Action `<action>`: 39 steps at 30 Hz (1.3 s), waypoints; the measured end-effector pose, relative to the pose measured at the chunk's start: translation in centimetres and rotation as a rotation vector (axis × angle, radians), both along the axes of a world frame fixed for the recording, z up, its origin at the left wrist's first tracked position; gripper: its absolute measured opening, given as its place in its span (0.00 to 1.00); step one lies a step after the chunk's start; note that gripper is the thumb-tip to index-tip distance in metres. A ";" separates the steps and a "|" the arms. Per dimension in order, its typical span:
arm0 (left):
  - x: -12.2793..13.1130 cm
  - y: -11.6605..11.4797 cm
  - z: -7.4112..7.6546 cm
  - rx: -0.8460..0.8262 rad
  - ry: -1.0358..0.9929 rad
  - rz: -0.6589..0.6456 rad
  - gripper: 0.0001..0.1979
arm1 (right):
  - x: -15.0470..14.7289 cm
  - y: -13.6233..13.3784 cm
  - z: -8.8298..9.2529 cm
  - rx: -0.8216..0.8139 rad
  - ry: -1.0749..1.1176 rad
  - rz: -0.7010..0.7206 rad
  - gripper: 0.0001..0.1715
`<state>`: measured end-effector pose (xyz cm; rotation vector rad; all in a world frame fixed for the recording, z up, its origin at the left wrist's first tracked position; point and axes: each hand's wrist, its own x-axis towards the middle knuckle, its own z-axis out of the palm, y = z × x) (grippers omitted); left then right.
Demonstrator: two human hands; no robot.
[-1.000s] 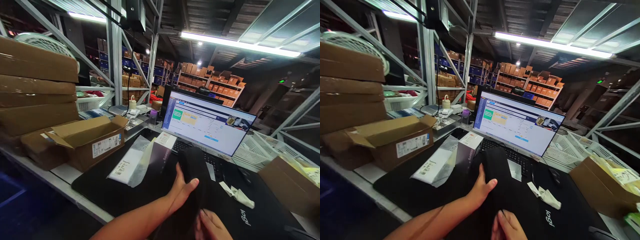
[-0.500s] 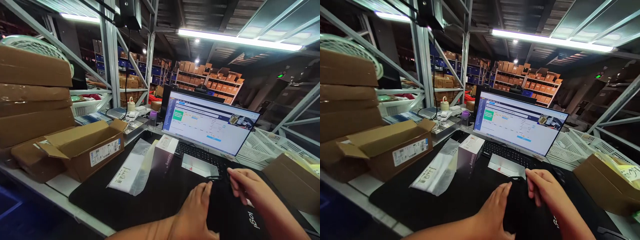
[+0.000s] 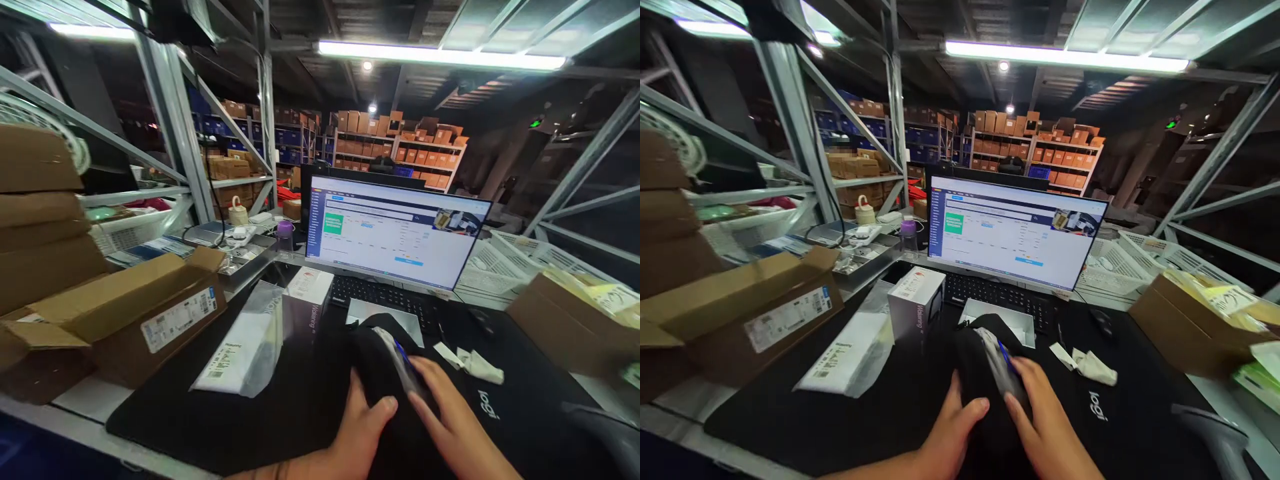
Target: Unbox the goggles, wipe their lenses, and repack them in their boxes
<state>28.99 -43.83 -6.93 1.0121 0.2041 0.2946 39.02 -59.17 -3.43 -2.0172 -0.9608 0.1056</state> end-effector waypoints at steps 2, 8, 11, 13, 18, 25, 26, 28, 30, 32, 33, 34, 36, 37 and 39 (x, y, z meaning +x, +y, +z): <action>-1.1 -0.8 0.2 -0.118 0.056 -0.071 0.38 | 0.5 0.2 0.5 -0.053 -0.050 -0.008 0.29; -3.4 -1.7 -0.7 -0.322 0.253 -0.091 0.08 | 1.9 1.7 0.0 -0.230 -0.209 0.128 0.29; -3.5 -1.5 -1.2 -0.338 0.371 -0.021 0.12 | 2.6 2.2 0.3 -0.236 -0.159 0.123 0.19; -3.3 -1.3 -1.4 -0.335 0.426 0.034 0.17 | 3.1 2.2 1.5 -0.220 -0.011 0.112 0.08; -2.9 -1.4 -2.4 -0.369 0.491 0.109 0.18 | 5.0 0.9 5.6 -0.029 0.426 0.071 0.14; -0.5 -4.2 -2.0 -0.413 0.458 -0.002 0.18 | 8.1 -0.5 8.8 0.557 0.515 -0.156 0.29; -0.3 -4.6 -1.7 -0.402 0.454 -0.006 0.19 | 8.4 -0.4 9.0 0.569 0.468 -0.149 0.28; -0.5 -4.6 -0.9 -0.365 0.431 -0.050 0.20 | 8.6 -0.1 9.2 0.512 0.363 -0.083 0.24; -1.7 -3.7 0.0 -0.323 0.405 -0.163 0.23 | 8.4 0.4 9.3 0.366 0.270 0.015 0.19; -3.4 -1.8 0.9 -0.275 0.424 -0.328 0.31 | 8.0 1.1 9.2 0.214 0.183 0.079 0.13; -4.2 -0.6 1.4 -0.226 0.436 -0.430 0.34 | 7.8 1.5 9.1 0.161 0.134 0.088 0.09; -4.8 0.7 2.0 -0.135 0.410 -0.532 0.34 | 7.5 2.0 8.9 0.129 0.081 0.085 0.06; -5.1 3.0 3.4 0.179 0.262 -0.558 0.27 | 6.9 3.0 8.3 0.123 -0.014 0.070 0.04; -4.7 4.0 4.2 0.358 0.186 -0.435 0.24 | 6.6 3.5 7.8 0.138 -0.048 0.066 0.03; -3.1 5.5 5.5 0.613 0.080 0.007 0.28 | 5.9 4.5 6.8 0.193 -0.105 0.060 0.03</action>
